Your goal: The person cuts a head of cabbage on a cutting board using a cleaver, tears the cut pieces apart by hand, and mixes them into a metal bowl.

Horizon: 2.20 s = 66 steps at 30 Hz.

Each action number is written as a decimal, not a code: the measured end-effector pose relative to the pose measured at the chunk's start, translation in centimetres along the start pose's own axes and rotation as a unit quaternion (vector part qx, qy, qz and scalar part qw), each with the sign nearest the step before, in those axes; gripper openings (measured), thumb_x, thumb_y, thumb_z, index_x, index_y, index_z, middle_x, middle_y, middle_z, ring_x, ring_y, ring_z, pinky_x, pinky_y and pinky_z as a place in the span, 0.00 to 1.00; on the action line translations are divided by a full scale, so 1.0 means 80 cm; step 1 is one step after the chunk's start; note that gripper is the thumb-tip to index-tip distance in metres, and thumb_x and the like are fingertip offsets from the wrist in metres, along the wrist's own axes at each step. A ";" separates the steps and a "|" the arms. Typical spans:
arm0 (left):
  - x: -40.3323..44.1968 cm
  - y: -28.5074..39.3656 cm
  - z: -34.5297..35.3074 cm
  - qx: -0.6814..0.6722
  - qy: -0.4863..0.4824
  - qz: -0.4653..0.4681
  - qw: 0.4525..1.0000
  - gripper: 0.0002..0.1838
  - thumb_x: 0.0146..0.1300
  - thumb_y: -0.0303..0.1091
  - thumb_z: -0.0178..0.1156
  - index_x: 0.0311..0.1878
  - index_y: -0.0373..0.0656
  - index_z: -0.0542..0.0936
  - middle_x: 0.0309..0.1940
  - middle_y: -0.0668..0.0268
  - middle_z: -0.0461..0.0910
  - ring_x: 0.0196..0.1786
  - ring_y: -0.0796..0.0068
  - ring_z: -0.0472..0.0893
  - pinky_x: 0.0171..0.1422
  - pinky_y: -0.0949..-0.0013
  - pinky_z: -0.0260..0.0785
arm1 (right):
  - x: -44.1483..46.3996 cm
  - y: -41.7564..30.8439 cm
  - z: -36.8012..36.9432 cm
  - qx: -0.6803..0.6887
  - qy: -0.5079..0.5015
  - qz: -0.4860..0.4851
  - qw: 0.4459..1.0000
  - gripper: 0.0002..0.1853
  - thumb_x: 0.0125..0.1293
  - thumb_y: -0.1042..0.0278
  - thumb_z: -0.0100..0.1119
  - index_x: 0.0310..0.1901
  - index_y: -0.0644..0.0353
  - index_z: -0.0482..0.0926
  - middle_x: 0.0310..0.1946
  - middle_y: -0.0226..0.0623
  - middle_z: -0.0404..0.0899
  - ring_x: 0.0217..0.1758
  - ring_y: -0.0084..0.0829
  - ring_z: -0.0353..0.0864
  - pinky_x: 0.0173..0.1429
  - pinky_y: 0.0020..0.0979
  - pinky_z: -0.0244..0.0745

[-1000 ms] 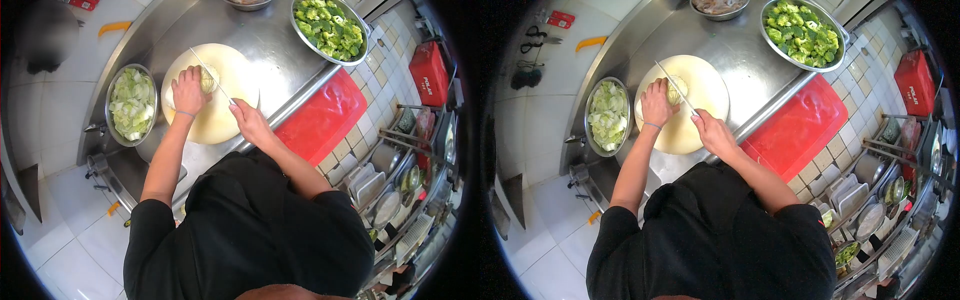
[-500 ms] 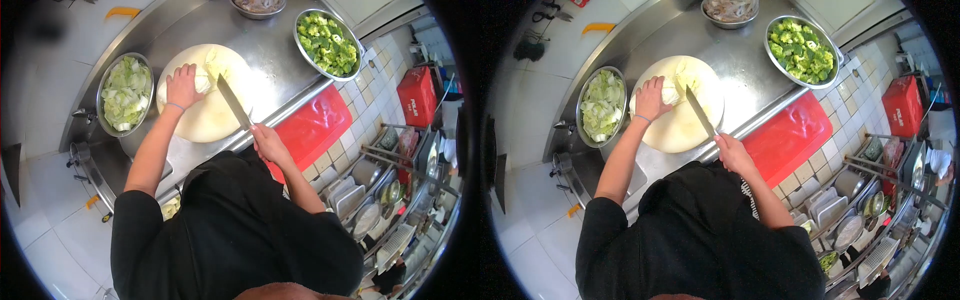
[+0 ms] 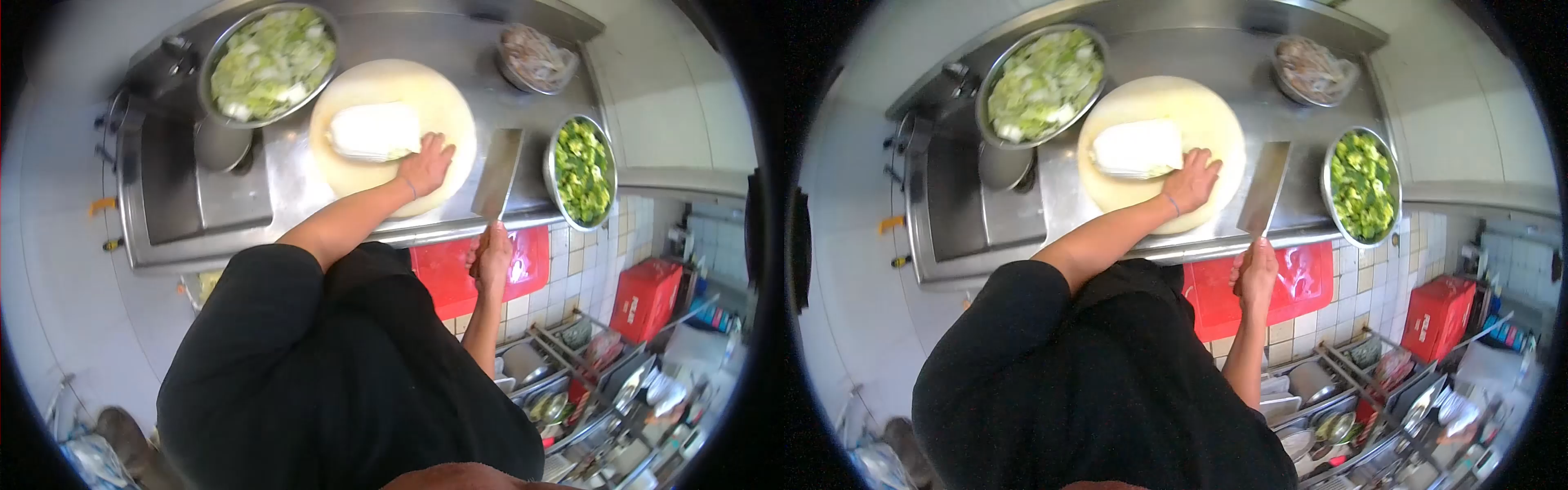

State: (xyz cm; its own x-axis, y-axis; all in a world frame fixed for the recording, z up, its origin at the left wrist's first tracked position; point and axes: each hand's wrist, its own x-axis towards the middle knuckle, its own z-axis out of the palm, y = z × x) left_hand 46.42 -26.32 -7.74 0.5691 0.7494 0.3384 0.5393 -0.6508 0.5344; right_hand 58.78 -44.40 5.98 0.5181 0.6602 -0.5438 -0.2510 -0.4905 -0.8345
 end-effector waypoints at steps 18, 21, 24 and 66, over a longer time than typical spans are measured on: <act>-0.384 -0.026 -0.374 -0.076 0.283 -0.424 0.857 0.08 0.59 0.31 0.71 0.40 0.39 0.85 0.39 0.60 0.85 0.43 0.65 0.85 0.51 0.65 0.77 | 0.077 0.005 0.058 -0.096 -0.028 -0.030 0.995 0.28 0.77 0.36 0.43 0.26 0.51 0.66 0.14 0.29 0.66 0.10 0.25 0.66 0.11 0.26 0.58; -0.533 -0.052 -0.411 0.098 0.306 -0.543 0.776 0.08 0.64 0.30 0.67 0.44 0.37 0.86 0.44 0.57 0.87 0.48 0.64 0.84 0.54 0.65 0.76 | 0.074 -0.003 0.061 -0.108 -0.017 0.017 0.994 0.28 0.76 0.34 0.44 0.27 0.51 0.66 0.15 0.28 0.66 0.11 0.25 0.66 0.11 0.25 0.58; -0.635 -0.104 -0.401 0.143 0.261 -0.642 0.707 0.31 0.69 0.54 0.63 0.60 0.33 0.78 0.62 0.43 0.77 0.65 0.48 0.76 0.71 0.56 0.65 | 0.096 0.021 0.049 -0.051 -0.004 -0.009 0.999 0.26 0.76 0.36 0.45 0.28 0.48 0.66 0.15 0.24 0.62 0.12 0.23 0.62 0.15 0.25 0.58; 0.088 -0.034 -0.210 0.258 -0.180 -0.132 0.940 0.52 0.41 0.42 0.80 0.72 0.43 0.67 0.65 0.58 0.74 0.68 0.58 0.72 0.66 0.44 0.66 | 0.004 -0.053 0.116 -0.150 -0.140 -0.122 0.971 0.25 0.80 0.51 0.45 0.62 0.65 0.74 0.47 0.65 0.81 0.54 0.63 0.80 0.58 0.50 0.73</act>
State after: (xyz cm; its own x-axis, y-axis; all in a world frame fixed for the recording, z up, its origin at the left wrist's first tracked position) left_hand 38.54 -17.23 6.19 0.4968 0.8635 -0.0868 0.8674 -0.4905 0.0840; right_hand 52.40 -36.82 8.48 0.2797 0.8859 -0.3700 0.1224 -0.4151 -0.9015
